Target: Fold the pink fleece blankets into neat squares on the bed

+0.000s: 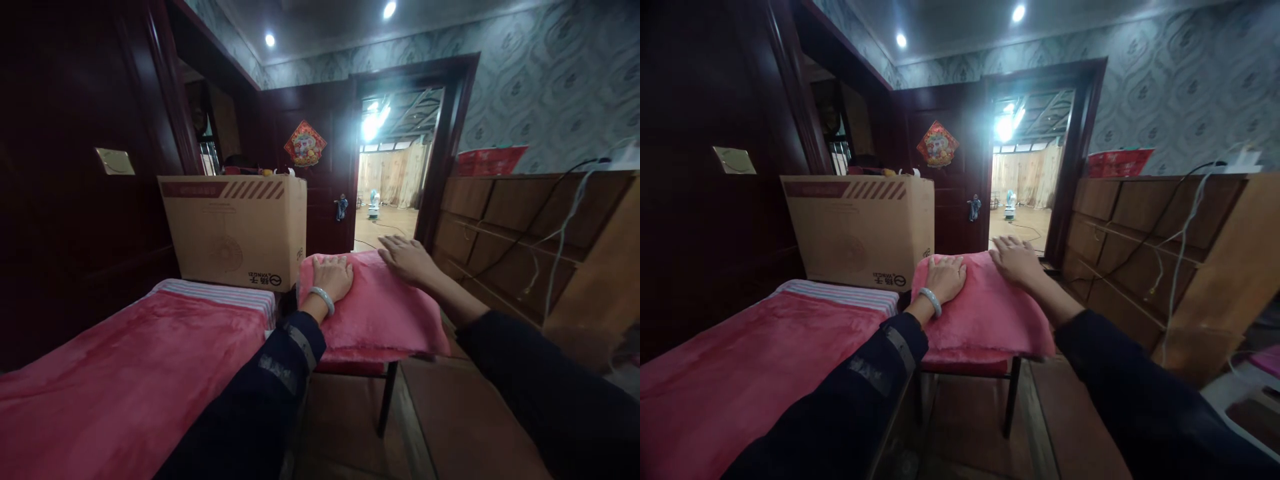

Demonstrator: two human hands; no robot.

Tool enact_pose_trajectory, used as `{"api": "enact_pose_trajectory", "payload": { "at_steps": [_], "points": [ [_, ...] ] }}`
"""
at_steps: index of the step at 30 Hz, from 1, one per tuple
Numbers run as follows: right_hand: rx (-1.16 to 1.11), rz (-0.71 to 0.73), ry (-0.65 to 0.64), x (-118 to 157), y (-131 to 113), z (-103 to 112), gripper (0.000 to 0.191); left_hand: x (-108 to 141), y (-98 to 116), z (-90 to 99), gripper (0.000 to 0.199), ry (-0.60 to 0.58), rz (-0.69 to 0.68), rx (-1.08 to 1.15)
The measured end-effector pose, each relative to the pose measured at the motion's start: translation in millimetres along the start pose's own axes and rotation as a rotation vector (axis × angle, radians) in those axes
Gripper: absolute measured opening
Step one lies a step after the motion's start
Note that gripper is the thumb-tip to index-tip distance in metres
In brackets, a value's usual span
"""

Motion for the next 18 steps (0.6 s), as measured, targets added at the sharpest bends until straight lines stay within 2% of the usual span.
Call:
{"api": "enact_pose_trajectory", "payload": {
  "at_steps": [2,4,8,12,15,18],
  "points": [
    [-0.024,0.068,-0.030,-6.1,-27.7,-5.1,0.056,0.3,0.2,4.6,0.044,-0.016,-0.019,0.008],
    [-0.029,0.093,-0.084,-5.8,-44.6,-20.5,0.054,2.0,-2.4,7.6,0.046,-0.041,-0.038,0.011],
    [-0.025,0.110,-0.076,3.4,-50.1,-42.5,0.054,10.9,-13.8,12.7,0.058,-0.015,-0.061,-0.039],
    [-0.044,0.107,-0.048,6.1,-40.6,-43.6,0.054,16.7,-22.0,17.7,0.058,0.025,-0.053,-0.051],
    [-0.078,0.081,-0.120,1.4,-39.3,-40.8,0.055,13.8,-35.9,29.8,0.052,0.086,0.076,0.006],
    [-0.091,0.116,-0.122,-6.7,-61.6,-28.3,0.056,11.1,-40.9,22.2,0.047,-0.011,0.131,0.063]
  ]
}}
Point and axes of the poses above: each hand's wrist, its own x-axis away from the middle knuckle, its own z-axis out of the back of the hand, y = z × x, the point moved 10 cm from there along -x, towards the middle knuckle, and after that the axes turned 3 degrees about -x, right-handed, at the moved point
